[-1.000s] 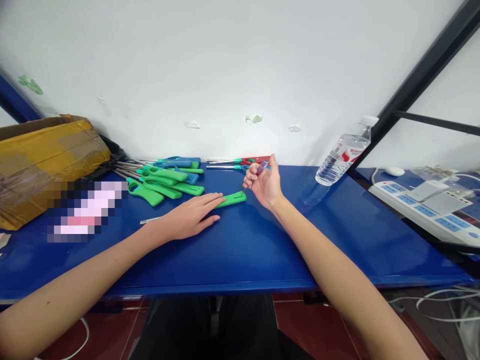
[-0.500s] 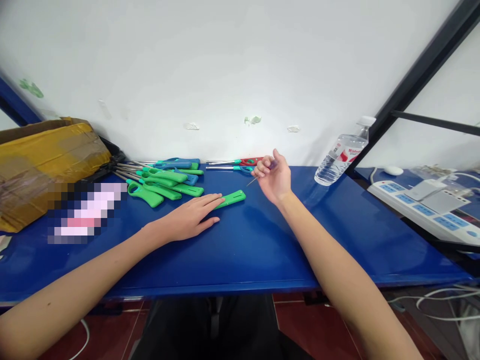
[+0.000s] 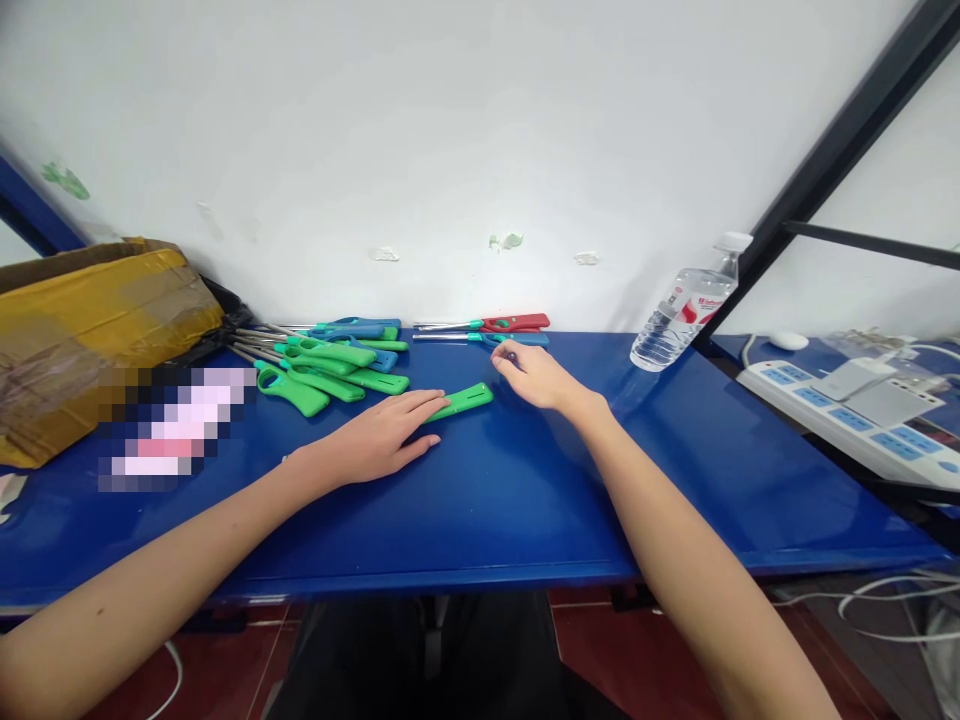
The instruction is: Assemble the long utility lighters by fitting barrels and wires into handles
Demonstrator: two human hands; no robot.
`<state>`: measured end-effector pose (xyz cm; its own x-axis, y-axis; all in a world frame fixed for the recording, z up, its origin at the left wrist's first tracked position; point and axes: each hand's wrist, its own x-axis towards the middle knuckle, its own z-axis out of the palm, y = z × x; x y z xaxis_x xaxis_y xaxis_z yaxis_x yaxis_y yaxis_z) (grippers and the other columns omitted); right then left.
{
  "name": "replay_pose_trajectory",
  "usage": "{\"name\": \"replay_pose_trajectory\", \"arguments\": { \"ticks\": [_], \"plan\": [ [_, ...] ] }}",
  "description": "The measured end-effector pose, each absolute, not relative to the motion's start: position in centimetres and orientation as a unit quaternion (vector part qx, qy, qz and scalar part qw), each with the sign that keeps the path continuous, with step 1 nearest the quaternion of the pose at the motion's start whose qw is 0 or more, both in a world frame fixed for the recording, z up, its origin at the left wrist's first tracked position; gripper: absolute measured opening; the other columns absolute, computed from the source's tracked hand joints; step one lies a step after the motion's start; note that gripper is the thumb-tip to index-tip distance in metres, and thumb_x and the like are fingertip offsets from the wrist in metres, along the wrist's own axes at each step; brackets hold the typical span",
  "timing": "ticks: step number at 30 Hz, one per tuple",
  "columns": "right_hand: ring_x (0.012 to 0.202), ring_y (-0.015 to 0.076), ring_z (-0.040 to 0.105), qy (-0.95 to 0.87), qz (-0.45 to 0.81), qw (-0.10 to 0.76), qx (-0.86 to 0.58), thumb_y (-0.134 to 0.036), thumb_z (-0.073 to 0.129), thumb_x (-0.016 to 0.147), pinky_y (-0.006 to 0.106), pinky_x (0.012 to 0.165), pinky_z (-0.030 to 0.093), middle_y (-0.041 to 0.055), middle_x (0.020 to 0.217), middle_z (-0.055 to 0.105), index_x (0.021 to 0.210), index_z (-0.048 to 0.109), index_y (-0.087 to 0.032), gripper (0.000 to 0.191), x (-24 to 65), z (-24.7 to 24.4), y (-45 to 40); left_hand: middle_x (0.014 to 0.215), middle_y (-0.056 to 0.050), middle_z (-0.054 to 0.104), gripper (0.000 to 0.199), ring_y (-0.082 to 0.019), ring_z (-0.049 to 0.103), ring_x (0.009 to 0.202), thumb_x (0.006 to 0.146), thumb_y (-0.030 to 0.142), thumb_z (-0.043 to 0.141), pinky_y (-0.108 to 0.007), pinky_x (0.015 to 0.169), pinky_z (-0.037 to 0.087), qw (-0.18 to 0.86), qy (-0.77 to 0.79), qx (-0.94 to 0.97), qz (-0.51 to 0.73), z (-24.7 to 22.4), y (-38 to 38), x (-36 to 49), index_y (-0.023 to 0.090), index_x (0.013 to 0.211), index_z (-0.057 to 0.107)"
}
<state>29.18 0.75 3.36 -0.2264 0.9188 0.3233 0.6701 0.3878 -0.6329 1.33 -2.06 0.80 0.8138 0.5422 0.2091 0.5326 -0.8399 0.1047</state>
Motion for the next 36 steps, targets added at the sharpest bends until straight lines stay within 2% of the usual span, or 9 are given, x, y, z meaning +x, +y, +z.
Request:
{"name": "replay_pose_trajectory", "arguments": {
  "ticks": [4,9,12,16,20,22,24,28,36],
  "plan": [
    [0.088,0.0247,0.065,-0.809,0.19,0.271,-0.485,-0.016,0.056,0.081,0.038,0.082,0.049,0.0057,0.1,0.074,0.096,0.072,-0.022,0.023,30.3,3.6,1.1,0.152,-0.016,0.045,0.05,-0.029,0.045,0.139,0.104,0.036,0.041,-0.048,0.115,0.036,0.022,0.283,0.952,0.113,0.7,-2.0,1.3,0.014,0.148,0.04],
    [0.094,0.0252,0.067,-0.834,0.171,0.116,-0.512,-0.013,0.058,0.074,0.035,0.084,0.052,0.0117,0.114,0.071,0.124,0.064,-0.015,0.05,30.2,3.6,0.8,0.152,-0.016,0.045,0.05,-0.03,0.045,0.138,0.103,0.037,0.042,-0.049,0.115,0.036,0.023,0.287,0.951,0.11,0.7,-2.0,1.2,0.014,0.148,0.041],
    [0.093,0.0266,0.068,-0.835,0.166,0.069,-0.521,-0.015,0.06,0.075,0.036,0.082,0.053,0.0135,0.114,0.071,0.134,0.059,-0.013,0.058,29.8,3.6,0.5,0.153,-0.016,0.044,0.051,-0.031,0.046,0.138,0.103,0.037,0.042,-0.05,0.115,0.036,0.024,0.294,0.95,0.104,0.8,-2.0,1.2,0.014,0.149,0.041],
    [0.098,0.0285,0.069,-0.833,0.159,0.11,-0.518,-0.025,0.061,0.083,0.039,0.087,0.052,0.0139,0.12,0.071,0.128,0.063,-0.014,0.047,29.4,3.8,0.2,0.152,-0.016,0.045,0.05,-0.03,0.047,0.137,0.103,0.037,0.042,-0.049,0.114,0.037,0.016,0.29,0.951,0.109,0.8,-2.0,1.2,0.014,0.148,0.041],
    [0.061,0.0198,0.068,-0.818,0.202,0.153,-0.516,-0.026,0.053,0.089,0.036,0.072,0.055,0.0066,0.089,0.076,0.123,0.065,-0.016,0.038,29.2,4.3,-0.2,0.151,-0.016,0.046,0.05,-0.03,0.047,0.137,0.103,0.037,0.041,-0.047,0.114,0.037,0.004,0.282,0.952,0.117,0.6,-1.9,1.1,0.015,0.148,0.042],
    [0.05,0.0169,0.065,-0.818,0.21,0.177,-0.505,-0.026,0.054,0.089,0.034,0.066,0.054,0.0033,0.082,0.076,0.117,0.068,-0.018,0.032,29.1,4.3,-0.2,0.15,-0.016,0.047,0.05,-0.03,0.048,0.136,0.103,0.038,0.041,-0.047,0.113,0.038,0.001,0.279,0.953,0.121,0.5,-1.9,1.1,0.015,0.147,0.042],
    [0.054,0.0171,0.067,-0.831,0.188,0.199,-0.483,-0.027,0.056,0.088,0.034,0.066,0.054,0.0036,0.088,0.077,0.105,0.073,-0.02,0.025,29.1,4.0,0.0,0.15,-0.016,0.048,0.05,-0.03,0.048,0.136,0.103,0.037,0.041,-0.047,0.113,0.038,-0.001,0.276,0.953,0.126,0.5,-1.9,1.1,0.014,0.147,0.042],
    [0.073,0.022,0.072,-0.859,0.13,0.218,-0.445,-0.031,0.061,0.088,0.034,0.072,0.053,0.0051,0.094,0.078,0.091,0.077,-0.022,0.018,29.1,3.3,0.5,0.149,-0.017,0.048,0.049,-0.03,0.048,0.135,0.103,0.037,0.041,-0.048,0.113,0.038,-0.003,0.274,0.953,0.13,0.4,-1.9,1.1,0.013,0.147,0.043],
    [0.078,0.0231,0.071,-0.866,0.084,0.208,-0.446,-0.03,0.06,0.09,0.033,0.074,0.05,0.007,0.092,0.078,0.088,0.076,-0.02,0.019,28.7,2.9,0.8,0.149,-0.017,0.049,0.05,-0.03,0.049,0.136,0.103,0.037,0.041,-0.047,0.113,0.039,0.004,0.274,0.953,0.132,0.4,-1.9,1.1,0.014,0.147,0.043]
  ]
}}
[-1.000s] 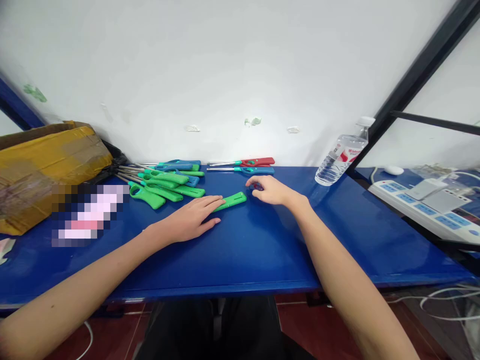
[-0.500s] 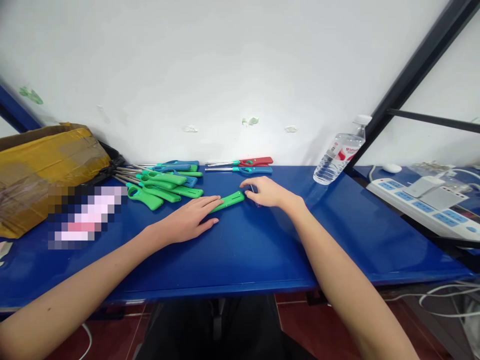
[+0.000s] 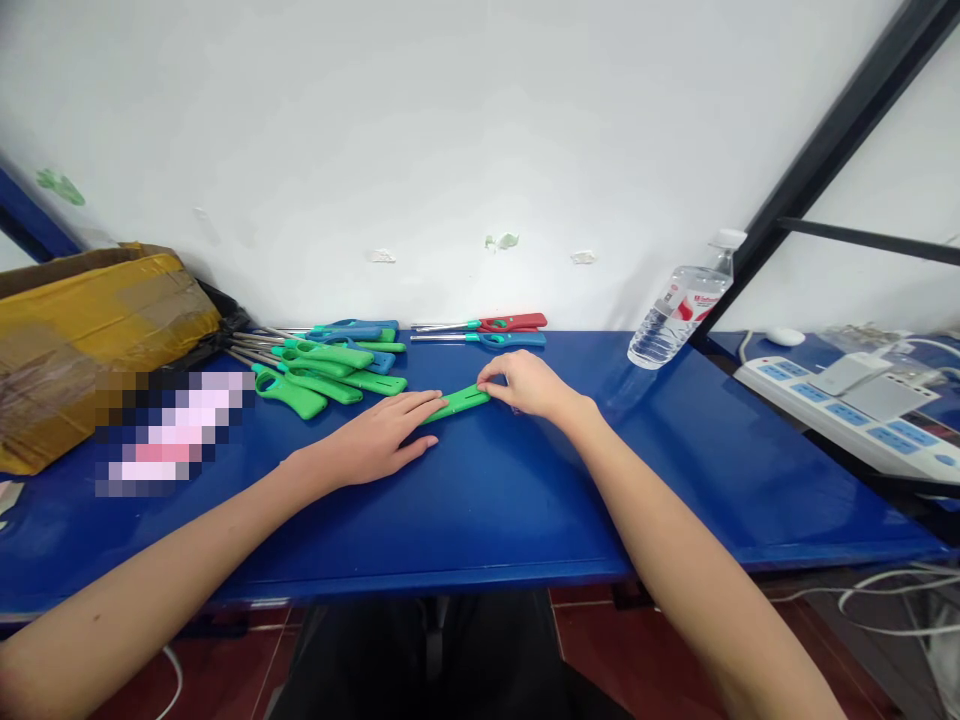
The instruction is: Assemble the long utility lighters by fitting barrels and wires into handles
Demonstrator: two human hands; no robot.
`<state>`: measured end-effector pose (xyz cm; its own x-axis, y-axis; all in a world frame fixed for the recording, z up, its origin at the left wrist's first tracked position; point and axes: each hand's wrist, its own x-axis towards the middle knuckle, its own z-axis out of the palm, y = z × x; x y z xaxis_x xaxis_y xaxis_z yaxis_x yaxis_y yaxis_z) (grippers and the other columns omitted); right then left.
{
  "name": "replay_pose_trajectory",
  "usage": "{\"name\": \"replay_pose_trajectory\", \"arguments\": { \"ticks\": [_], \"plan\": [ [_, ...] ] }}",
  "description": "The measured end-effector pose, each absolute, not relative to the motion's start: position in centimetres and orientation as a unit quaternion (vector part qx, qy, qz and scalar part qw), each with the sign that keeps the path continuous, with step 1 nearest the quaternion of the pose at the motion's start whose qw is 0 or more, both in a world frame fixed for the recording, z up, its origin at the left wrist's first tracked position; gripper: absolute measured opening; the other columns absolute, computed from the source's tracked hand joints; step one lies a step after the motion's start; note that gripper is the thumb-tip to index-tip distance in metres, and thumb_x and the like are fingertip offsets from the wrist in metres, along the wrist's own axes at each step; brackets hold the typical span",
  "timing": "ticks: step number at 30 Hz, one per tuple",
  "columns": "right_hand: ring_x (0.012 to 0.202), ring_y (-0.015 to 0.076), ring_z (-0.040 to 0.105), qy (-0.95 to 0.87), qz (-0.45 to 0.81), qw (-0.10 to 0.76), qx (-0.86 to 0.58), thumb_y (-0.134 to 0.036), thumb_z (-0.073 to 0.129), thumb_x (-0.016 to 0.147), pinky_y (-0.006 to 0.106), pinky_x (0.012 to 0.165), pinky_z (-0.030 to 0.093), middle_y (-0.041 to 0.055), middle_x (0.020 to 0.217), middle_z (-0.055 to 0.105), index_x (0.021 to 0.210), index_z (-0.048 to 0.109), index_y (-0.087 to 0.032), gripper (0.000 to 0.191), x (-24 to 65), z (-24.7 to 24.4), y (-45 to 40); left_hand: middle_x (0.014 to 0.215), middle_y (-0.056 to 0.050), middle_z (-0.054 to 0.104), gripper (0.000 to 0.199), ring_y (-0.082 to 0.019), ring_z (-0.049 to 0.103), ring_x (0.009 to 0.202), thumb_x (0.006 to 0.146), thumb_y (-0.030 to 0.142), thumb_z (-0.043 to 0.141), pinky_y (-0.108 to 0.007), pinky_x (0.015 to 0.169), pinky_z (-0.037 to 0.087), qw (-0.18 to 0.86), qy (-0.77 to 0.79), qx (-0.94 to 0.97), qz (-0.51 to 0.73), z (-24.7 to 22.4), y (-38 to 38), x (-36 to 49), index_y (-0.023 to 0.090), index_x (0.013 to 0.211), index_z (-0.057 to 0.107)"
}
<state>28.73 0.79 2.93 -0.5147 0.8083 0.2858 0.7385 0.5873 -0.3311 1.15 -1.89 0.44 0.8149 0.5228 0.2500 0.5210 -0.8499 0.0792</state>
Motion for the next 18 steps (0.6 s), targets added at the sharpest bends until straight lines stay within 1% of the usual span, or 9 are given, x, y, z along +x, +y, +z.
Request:
{"name": "replay_pose_trajectory", "arguments": {
  "ticks": [5,8,11,14,16,18],
  "plan": [
    [0.074,0.0209,0.069,-0.863,0.067,0.192,-0.463,-0.024,0.056,0.09,0.032,0.073,0.049,0.0065,0.089,0.077,0.089,0.073,-0.019,0.017,28.5,3.0,0.7,0.15,-0.017,0.048,0.049,-0.03,0.048,0.136,0.103,0.037,0.042,-0.047,0.113,0.038,0.005,0.278,0.952,0.13,0.5,-2.0,1.1,0.014,0.147,0.043],
    [0.074,0.0202,0.069,-0.858,0.07,0.205,-0.465,-0.021,0.055,0.09,0.032,0.074,0.049,0.0058,0.089,0.076,0.09,0.071,-0.019,0.017,28.5,3.1,0.7,0.149,-0.017,0.048,0.049,-0.03,0.047,0.137,0.103,0.037,0.042,-0.048,0.114,0.038,0.009,0.276,0.951,0.136,0.4,-2.0,1.1,0.014,0.146,0.043],
    [0.081,0.0213,0.068,-0.855,0.063,0.237,-0.456,-0.022,0.055,0.09,0.033,0.078,0.049,0.0066,0.092,0.075,0.091,0.071,-0.019,0.016,28.4,3.2,0.7,0.149,-0.017,0.049,0.048,-0.03,0.047,0.137,0.103,0.036,0.042,-0.049,0.114,0.038,0.015,0.274,0.951,0.14,0.3,-2.0,1.1,0.015,0.146,0.043],
    [0.082,0.0209,0.067,-0.851,0.072,0.282,-0.438,-0.025,0.056,0.091,0.034,0.078,0.05,0.0068,0.091,0.074,0.09,0.07,-0.018,0.016,27.9,3.1,0.4,0.151,-0.019,0.045,0.046,-0.032,0.045,0.138,0.102,0.034,0.045,-0.05,0.114,0.038,0.003,0.275,0.949,0.157,0.0,-2.0,1.2,0.014,0.144,0.046],
    [0.08,0.0199,0.066,-0.847,0.092,0.318,-0.416,-0.027,0.058,0.091,0.033,0.077,0.05,0.0063,0.09,0.073,0.089,0.069,-0.018,0.015,27.2,3.0,0.0,0.152,-0.021,0.042,0.043,-0.033,0.044,0.138,0.101,0.032,0.047,-0.051,0.112,0.04,-0.013,0.284,0.938,0.198,-0.1,-2.0,1.4,0.013,0.139,0.051],
    [0.083,0.0194,0.065,-0.842,0.114,0.355,-0.39,-0.029,0.059,0.092,0.034,0.078,0.052,0.0065,0.093,0.072,0.088,0.069,-0.019,0.014,26.1,2.9,-0.5,0.147,-0.021,0.046,0.036,-0.032,0.047,0.135,0.1,0.03,0.049,-0.05,0.11,0.044,-0.029,0.293,0.92,0.259,0.0,-1.9,1.7,0.012,0.131,0.057]
  ]
}}
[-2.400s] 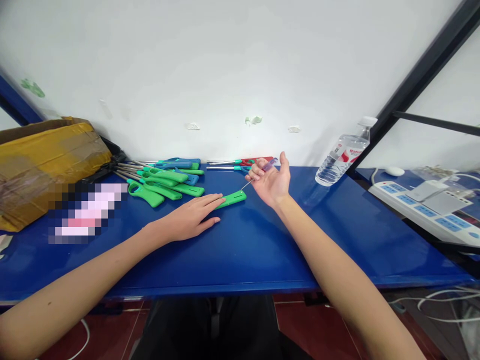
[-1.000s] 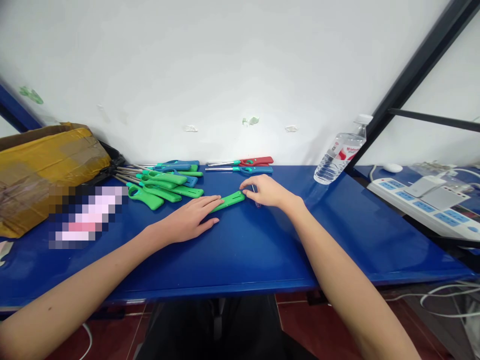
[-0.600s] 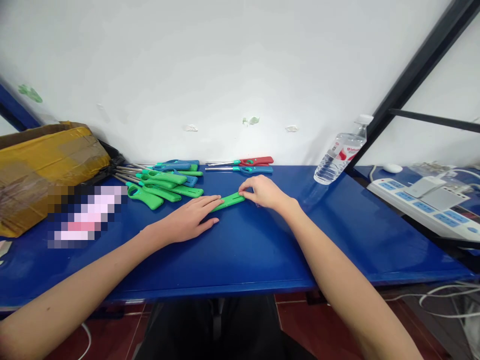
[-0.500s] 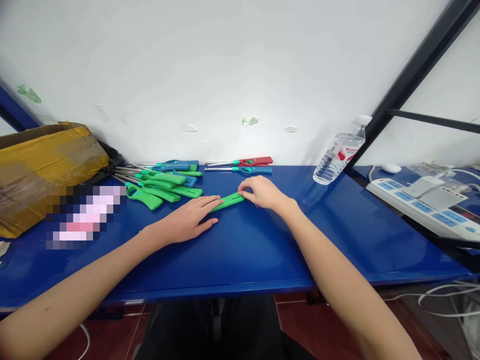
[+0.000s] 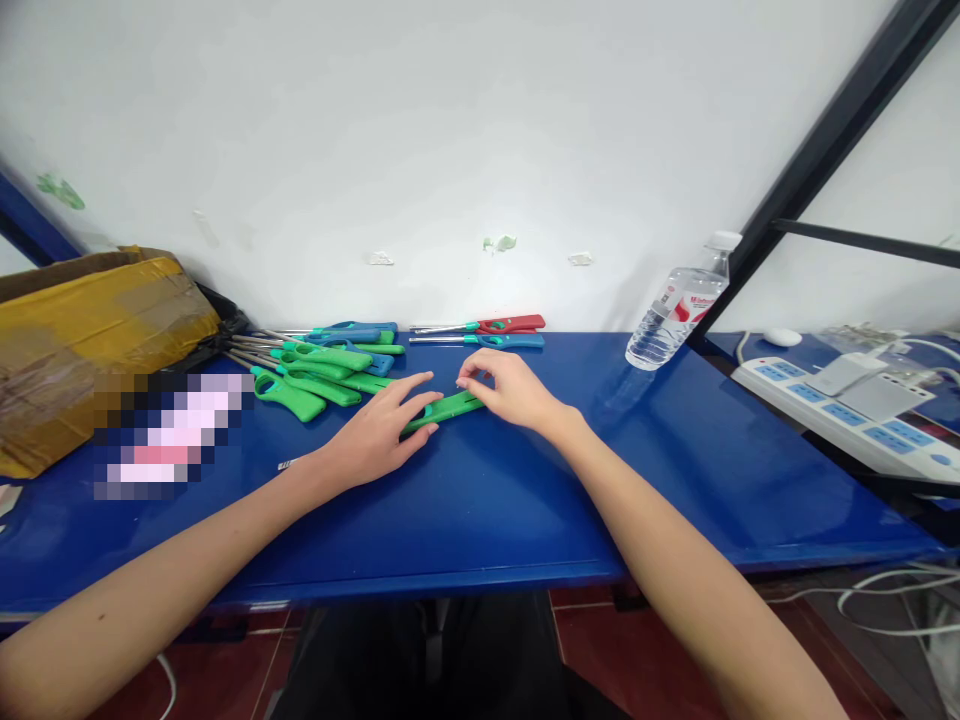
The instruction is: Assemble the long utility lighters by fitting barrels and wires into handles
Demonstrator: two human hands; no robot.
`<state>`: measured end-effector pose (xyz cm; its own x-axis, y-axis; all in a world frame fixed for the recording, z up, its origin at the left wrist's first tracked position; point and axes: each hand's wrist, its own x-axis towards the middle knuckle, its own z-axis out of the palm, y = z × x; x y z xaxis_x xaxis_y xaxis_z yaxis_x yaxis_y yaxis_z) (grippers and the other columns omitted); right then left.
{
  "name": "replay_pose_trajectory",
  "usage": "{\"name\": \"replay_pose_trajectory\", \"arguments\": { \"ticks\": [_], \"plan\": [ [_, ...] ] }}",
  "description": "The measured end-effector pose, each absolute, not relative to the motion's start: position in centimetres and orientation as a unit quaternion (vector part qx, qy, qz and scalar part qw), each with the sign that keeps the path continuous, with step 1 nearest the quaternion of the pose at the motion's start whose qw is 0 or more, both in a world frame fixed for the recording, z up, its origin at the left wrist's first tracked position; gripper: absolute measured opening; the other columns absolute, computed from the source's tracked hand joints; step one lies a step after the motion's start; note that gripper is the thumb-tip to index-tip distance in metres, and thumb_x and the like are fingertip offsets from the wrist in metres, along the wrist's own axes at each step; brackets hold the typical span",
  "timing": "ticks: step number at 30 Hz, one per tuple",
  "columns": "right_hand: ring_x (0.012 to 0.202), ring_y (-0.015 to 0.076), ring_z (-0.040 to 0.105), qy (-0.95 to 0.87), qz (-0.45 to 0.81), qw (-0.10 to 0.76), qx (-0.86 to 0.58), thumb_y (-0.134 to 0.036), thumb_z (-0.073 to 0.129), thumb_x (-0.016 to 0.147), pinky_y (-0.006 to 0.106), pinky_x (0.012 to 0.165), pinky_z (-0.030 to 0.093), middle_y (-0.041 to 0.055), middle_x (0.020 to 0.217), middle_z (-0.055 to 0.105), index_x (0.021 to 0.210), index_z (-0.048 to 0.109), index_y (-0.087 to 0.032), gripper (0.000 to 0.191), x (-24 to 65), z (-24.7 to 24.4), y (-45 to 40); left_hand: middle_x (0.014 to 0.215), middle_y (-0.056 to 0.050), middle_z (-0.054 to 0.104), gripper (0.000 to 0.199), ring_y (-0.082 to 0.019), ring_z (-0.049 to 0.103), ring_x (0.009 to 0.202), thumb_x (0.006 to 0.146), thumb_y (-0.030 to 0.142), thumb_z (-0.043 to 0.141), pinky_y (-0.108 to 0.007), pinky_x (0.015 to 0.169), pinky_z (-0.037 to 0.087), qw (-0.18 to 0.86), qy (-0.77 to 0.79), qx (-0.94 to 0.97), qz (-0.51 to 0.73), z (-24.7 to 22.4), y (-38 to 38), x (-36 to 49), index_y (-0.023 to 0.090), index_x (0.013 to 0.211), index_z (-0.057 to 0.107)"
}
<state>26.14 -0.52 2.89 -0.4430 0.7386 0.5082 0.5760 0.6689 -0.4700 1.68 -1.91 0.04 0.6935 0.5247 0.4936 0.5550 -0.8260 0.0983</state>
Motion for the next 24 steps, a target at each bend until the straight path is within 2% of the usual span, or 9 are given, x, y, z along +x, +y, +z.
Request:
{"name": "replay_pose_trajectory", "arguments": {
  "ticks": [4,9,24],
  "plan": [
    [0.091,0.0204,0.066,-0.82,0.153,0.404,-0.376,-0.029,0.061,0.091,0.037,0.083,0.054,0.0072,0.103,0.071,0.084,0.068,-0.021,0.013,24.1,2.8,-1.7,0.126,-0.015,0.063,0.02,-0.028,0.058,0.118,0.098,0.028,0.055,-0.047,0.102,0.05,0.065,-0.296,-0.878,-0.37,0.6,-1.7,1.8,0.017,0.11,0.066],
    [0.093,0.0204,0.067,-0.802,0.161,0.426,-0.386,-0.03,0.062,0.09,0.037,0.083,0.055,0.008,0.104,0.071,0.082,0.068,-0.021,0.013,23.0,2.7,-2.4,0.112,-0.01,0.068,0.012,-0.024,0.061,0.108,0.096,0.026,0.058,-0.043,0.097,0.051,0.087,-0.279,-0.865,-0.408,0.8,-1.5,1.8,0.018,0.095,0.067],
    [0.093,0.0197,0.067,-0.789,0.182,0.447,-0.38,-0.031,0.064,0.089,0.036,0.085,0.054,0.0072,0.102,0.071,0.081,0.067,-0.022,0.013,22.7,2.5,-2.4,0.105,-0.009,0.071,0.013,-0.021,0.064,0.097,0.097,0.023,0.056,-0.039,0.09,0.052,0.1,-0.263,-0.866,-0.412,0.6,-1.3,1.7,0.019,0.092,0.068]
  ]
}}
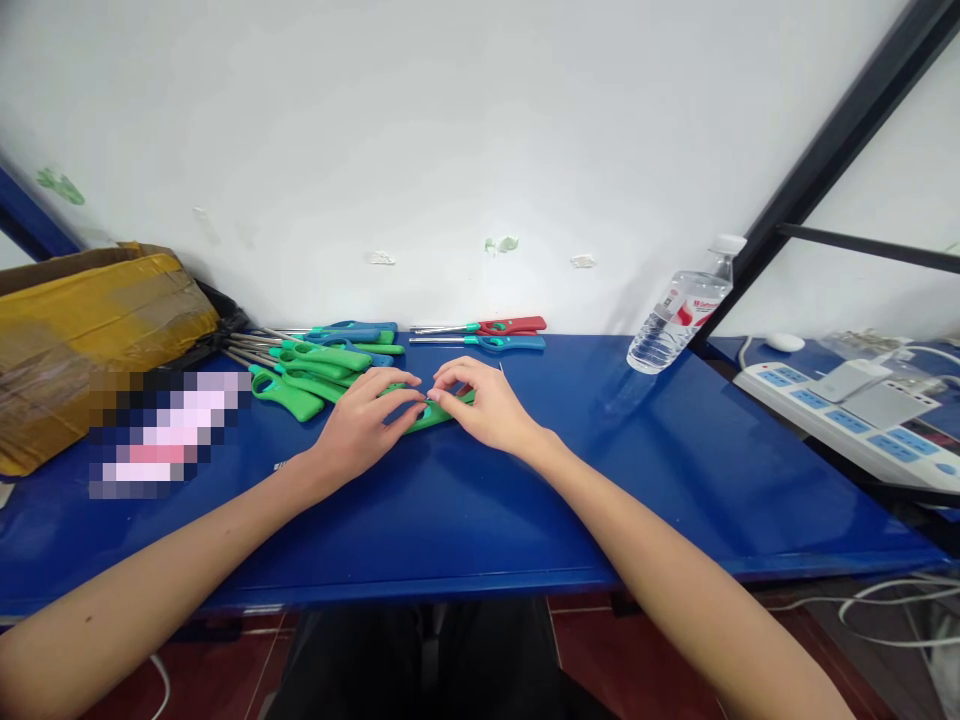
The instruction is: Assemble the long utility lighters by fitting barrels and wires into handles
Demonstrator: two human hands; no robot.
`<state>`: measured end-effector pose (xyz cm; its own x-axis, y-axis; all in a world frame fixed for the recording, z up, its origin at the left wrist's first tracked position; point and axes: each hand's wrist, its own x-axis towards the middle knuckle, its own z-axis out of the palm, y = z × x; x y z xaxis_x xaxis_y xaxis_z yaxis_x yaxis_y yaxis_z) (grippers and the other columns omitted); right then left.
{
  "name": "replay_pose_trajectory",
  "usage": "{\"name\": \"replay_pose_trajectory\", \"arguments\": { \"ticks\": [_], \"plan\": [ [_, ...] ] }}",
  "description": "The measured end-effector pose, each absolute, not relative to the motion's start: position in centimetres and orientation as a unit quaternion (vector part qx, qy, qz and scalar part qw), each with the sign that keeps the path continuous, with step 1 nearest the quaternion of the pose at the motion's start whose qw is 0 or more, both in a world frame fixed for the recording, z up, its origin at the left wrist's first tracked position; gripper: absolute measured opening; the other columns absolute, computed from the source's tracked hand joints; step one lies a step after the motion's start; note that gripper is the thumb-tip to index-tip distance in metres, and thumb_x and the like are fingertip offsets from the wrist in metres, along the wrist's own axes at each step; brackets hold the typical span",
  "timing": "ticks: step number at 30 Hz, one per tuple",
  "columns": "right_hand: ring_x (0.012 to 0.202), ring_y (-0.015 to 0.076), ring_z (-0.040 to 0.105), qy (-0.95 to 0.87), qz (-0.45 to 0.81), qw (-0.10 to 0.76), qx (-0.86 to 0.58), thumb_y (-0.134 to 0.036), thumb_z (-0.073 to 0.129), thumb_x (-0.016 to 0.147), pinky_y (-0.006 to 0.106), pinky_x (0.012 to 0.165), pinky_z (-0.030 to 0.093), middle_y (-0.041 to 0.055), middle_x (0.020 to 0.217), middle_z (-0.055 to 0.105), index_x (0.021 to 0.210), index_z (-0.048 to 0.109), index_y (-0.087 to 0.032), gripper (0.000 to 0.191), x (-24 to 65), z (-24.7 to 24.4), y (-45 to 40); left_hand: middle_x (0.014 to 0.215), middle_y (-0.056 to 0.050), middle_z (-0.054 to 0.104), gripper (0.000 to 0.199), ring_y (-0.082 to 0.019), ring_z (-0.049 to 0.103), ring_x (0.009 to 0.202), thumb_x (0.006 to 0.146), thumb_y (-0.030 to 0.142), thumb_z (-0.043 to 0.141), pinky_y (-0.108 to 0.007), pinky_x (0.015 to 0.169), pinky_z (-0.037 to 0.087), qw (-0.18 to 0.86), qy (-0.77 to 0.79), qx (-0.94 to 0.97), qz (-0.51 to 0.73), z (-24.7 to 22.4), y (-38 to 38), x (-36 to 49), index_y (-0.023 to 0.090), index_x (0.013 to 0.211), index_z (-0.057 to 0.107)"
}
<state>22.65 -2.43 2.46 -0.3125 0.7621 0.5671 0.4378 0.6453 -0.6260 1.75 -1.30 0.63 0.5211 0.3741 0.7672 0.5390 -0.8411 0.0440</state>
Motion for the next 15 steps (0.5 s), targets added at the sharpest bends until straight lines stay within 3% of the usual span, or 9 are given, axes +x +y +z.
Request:
{"name": "replay_pose_trajectory", "arguments": {
  "ticks": [15],
  "plan": [
    [0.091,0.0185,0.066,-0.796,0.21,0.434,-0.366,-0.029,0.064,0.088,0.035,0.084,0.055,0.0062,0.103,0.07,0.084,0.069,-0.022,0.009,22.39,2.19,-2.52,0.106,-0.008,0.071,0.017,-0.021,0.065,0.095,0.099,0.023,0.051,-0.038,0.088,0.052,0.105,-0.292,-0.862,-0.4,0.79,-1.51,1.7,0.019,0.094,0.067]
  ]
}}
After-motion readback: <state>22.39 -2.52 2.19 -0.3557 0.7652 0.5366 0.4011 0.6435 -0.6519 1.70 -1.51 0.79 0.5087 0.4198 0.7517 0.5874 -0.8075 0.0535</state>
